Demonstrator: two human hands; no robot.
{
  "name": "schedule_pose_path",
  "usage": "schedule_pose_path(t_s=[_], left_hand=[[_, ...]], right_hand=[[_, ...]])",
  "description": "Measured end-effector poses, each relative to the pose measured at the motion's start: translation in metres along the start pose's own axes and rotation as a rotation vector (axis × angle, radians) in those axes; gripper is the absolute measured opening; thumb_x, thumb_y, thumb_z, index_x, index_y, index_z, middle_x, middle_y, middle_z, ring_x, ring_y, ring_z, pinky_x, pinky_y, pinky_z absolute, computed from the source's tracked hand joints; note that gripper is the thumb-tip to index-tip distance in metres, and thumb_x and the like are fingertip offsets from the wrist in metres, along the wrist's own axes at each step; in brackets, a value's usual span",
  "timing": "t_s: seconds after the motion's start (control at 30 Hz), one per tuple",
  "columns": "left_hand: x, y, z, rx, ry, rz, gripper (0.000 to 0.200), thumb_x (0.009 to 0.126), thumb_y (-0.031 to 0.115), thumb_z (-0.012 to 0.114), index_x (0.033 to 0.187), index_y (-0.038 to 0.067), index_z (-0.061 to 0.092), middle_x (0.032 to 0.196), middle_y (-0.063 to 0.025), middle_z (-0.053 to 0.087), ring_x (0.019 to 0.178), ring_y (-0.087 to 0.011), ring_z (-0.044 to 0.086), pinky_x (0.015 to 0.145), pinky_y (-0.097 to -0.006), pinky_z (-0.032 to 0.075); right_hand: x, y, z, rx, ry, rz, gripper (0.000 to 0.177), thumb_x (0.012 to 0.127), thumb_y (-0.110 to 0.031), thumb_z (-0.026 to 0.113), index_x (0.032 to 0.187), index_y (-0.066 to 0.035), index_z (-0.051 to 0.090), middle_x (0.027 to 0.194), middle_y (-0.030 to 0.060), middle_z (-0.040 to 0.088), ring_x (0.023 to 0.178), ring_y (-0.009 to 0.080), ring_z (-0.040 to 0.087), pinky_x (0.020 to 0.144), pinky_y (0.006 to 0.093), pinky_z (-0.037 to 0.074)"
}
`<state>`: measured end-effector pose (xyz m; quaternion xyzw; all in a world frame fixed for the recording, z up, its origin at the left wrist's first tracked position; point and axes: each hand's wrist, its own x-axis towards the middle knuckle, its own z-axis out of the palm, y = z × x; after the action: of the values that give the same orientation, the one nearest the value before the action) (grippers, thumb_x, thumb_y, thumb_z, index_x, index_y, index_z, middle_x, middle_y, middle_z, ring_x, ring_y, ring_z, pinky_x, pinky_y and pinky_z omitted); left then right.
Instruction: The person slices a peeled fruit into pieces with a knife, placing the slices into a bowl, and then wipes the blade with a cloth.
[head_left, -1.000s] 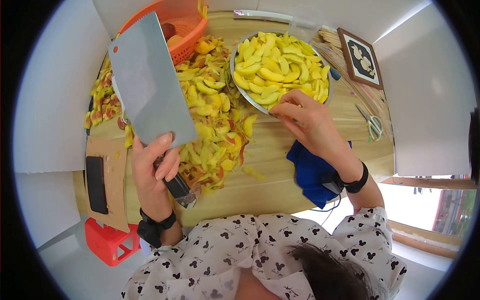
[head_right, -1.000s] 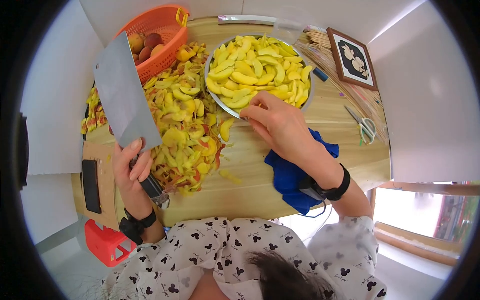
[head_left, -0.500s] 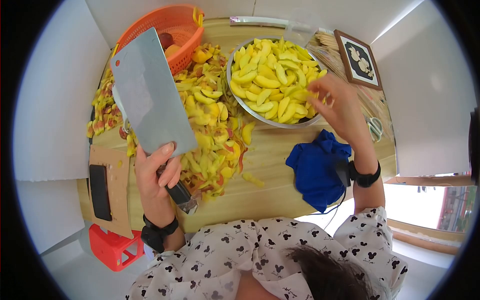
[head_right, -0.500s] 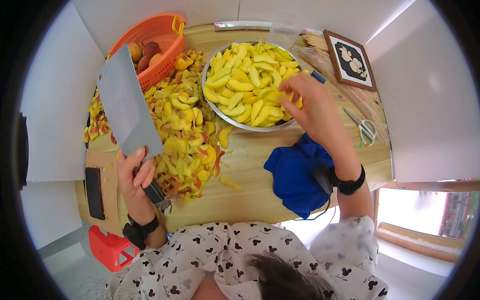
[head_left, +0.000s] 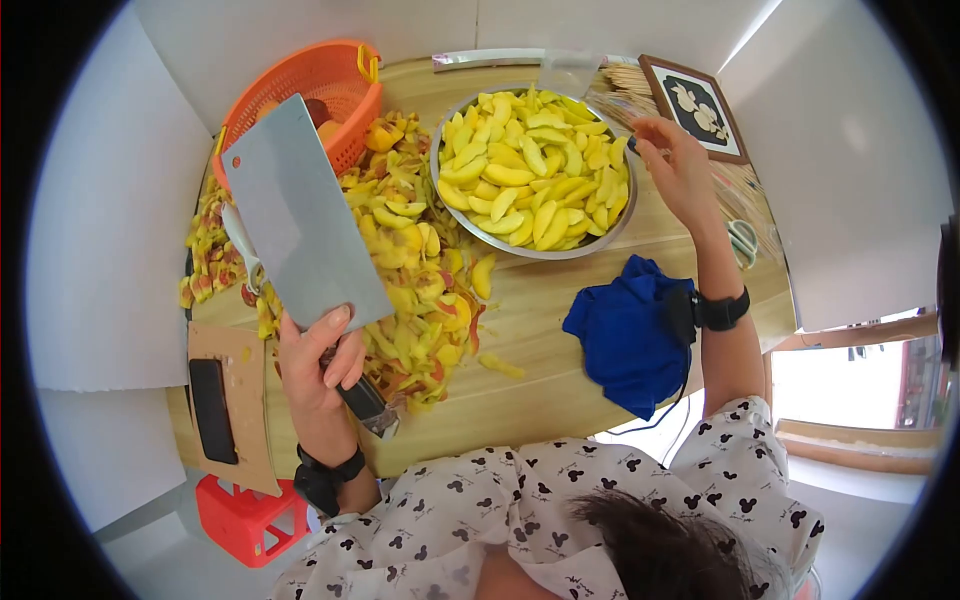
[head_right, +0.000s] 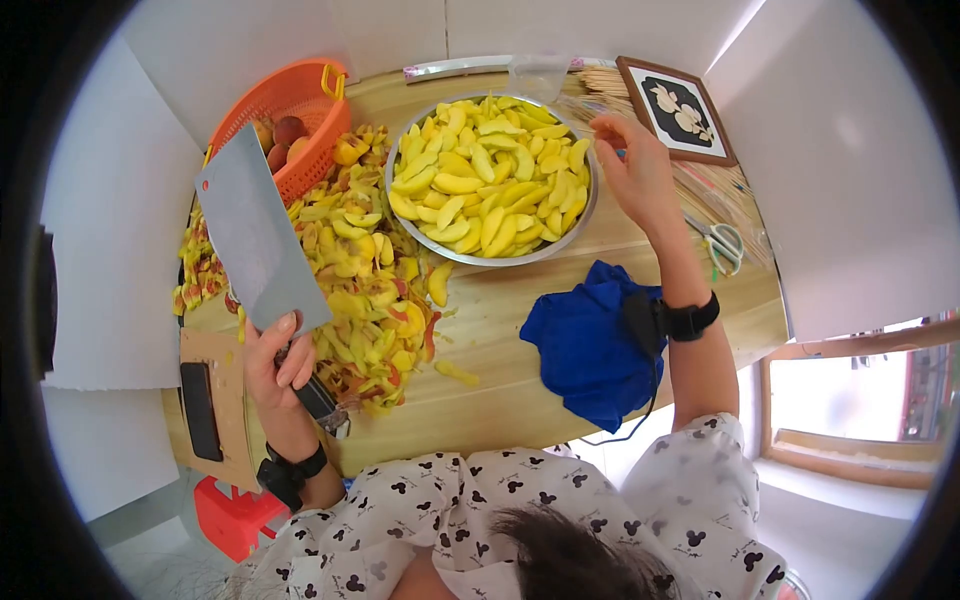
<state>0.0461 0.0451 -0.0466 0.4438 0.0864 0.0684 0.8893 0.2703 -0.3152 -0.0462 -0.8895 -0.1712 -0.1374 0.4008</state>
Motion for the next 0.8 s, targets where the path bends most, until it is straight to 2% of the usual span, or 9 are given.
schedule_pose_path(t_s=[0.07, 0.2, 0.27, 0.33, 0.4, 0.47, 0.57, 0.67, 0.8], left_hand=[[0.000, -0.001, 0.000, 0.002, -0.022, 0.000, 0.021, 0.085, 0.002, 0.061, 0.103, -0.003, 0.050, 0.071, -0.0057, 0.056, 0.031, -0.0062, 0.034, 0.028, -0.0218, 0.029], [0.000, -0.002, 0.008, -0.007, -0.022, -0.021, 0.022, 0.085, 0.002, 0.061, 0.104, -0.002, 0.049, 0.072, -0.0061, 0.056, 0.031, -0.0060, 0.035, 0.029, -0.0217, 0.030], [0.000, -0.001, 0.005, -0.014, -0.019, -0.016, 0.022, 0.085, 0.002, 0.060, 0.104, -0.002, 0.049, 0.073, -0.0062, 0.057, 0.032, -0.0059, 0.035, 0.029, -0.0216, 0.029], [0.000, -0.003, 0.000, -0.040, -0.050, -0.015, 0.022, 0.086, -0.002, 0.056, 0.108, -0.002, 0.050, 0.079, -0.0078, 0.059, 0.032, -0.0057, 0.037, 0.028, -0.0211, 0.031], [0.000, -0.002, 0.001, -0.039, -0.038, -0.013, 0.022, 0.086, -0.002, 0.056, 0.108, -0.002, 0.050, 0.079, -0.0078, 0.059, 0.032, -0.0057, 0.037, 0.028, -0.0211, 0.031], [0.000, -0.003, 0.001, -0.037, -0.025, -0.014, 0.022, 0.086, -0.002, 0.056, 0.107, -0.002, 0.050, 0.078, -0.0078, 0.059, 0.032, -0.0057, 0.037, 0.028, -0.0211, 0.031], [0.001, -0.003, 0.003, -0.041, -0.038, -0.016, 0.021, 0.086, -0.002, 0.056, 0.106, -0.002, 0.050, 0.077, -0.0075, 0.058, 0.032, -0.0055, 0.037, 0.028, -0.0209, 0.031], [0.001, -0.001, 0.008, -0.012, -0.055, -0.025, 0.021, 0.085, 0.000, 0.060, 0.103, -0.002, 0.050, 0.069, -0.0054, 0.055, 0.033, -0.0066, 0.035, 0.030, -0.0221, 0.030], [-0.001, 0.001, 0.009, 0.000, -0.015, -0.038, 0.019, 0.085, 0.001, 0.060, 0.100, -0.002, 0.050, 0.067, -0.0054, 0.054, 0.033, -0.0068, 0.035, 0.030, -0.0222, 0.030]], right_hand=[[0.002, 0.030, 0.006, -0.117, 0.057, -0.155, 0.019, 0.085, -0.005, 0.059, 0.103, 0.001, 0.063, 0.097, 0.0135, 0.065, 0.085, 0.0232, 0.065, 0.070, 0.0332, 0.051], [-0.001, 0.010, 0.017, -0.192, -0.064, -0.074, 0.023, 0.087, -0.004, 0.056, 0.109, 0.001, 0.063, 0.101, 0.0147, 0.065, 0.090, 0.0219, 0.064, 0.078, 0.0309, 0.050], [0.001, 0.016, 0.026, -0.358, 0.021, -0.286, 0.026, 0.085, -0.003, 0.057, 0.110, 0.001, 0.063, 0.100, 0.0160, 0.064, 0.087, 0.0225, 0.064, 0.076, 0.0299, 0.050], [-0.001, 0.003, 0.029, -0.228, -0.004, -0.210, 0.024, 0.084, -0.002, 0.058, 0.107, 0.000, 0.063, 0.098, 0.0146, 0.064, 0.084, 0.0238, 0.064, 0.074, 0.0315, 0.051], [0.003, -0.006, 0.027, -0.098, -0.032, -0.136, 0.023, 0.082, -0.002, 0.058, 0.105, 0.000, 0.064, 0.095, 0.0132, 0.065, 0.081, 0.0251, 0.064, 0.072, 0.0331, 0.051], [0.011, -0.007, 0.022, 0.043, -0.076, -0.038, 0.025, 0.084, -0.001, 0.056, 0.107, -0.002, 0.064, 0.095, 0.0110, 0.067, 0.083, 0.0210, 0.065, 0.073, 0.0298, 0.051], [0.033, -0.006, 0.016, 0.100, -0.062, -0.078, 0.026, 0.087, -0.004, 0.054, 0.111, -0.004, 0.064, 0.095, 0.0091, 0.069, 0.087, 0.0197, 0.065, 0.078, 0.0292, 0.051], [0.058, 0.007, 0.026, 0.028, -0.066, -0.171, 0.025, 0.089, -0.007, 0.052, 0.110, -0.002, 0.064, 0.096, 0.0111, 0.068, 0.091, 0.0217, 0.064, 0.082, 0.0308, 0.050], [0.067, 0.016, 0.050, -0.016, -0.140, -0.134, 0.025, 0.089, -0.009, 0.050, 0.108, 0.000, 0.064, 0.100, 0.0138, 0.067, 0.095, 0.0249, 0.063, 0.086, 0.0334, 0.048]])
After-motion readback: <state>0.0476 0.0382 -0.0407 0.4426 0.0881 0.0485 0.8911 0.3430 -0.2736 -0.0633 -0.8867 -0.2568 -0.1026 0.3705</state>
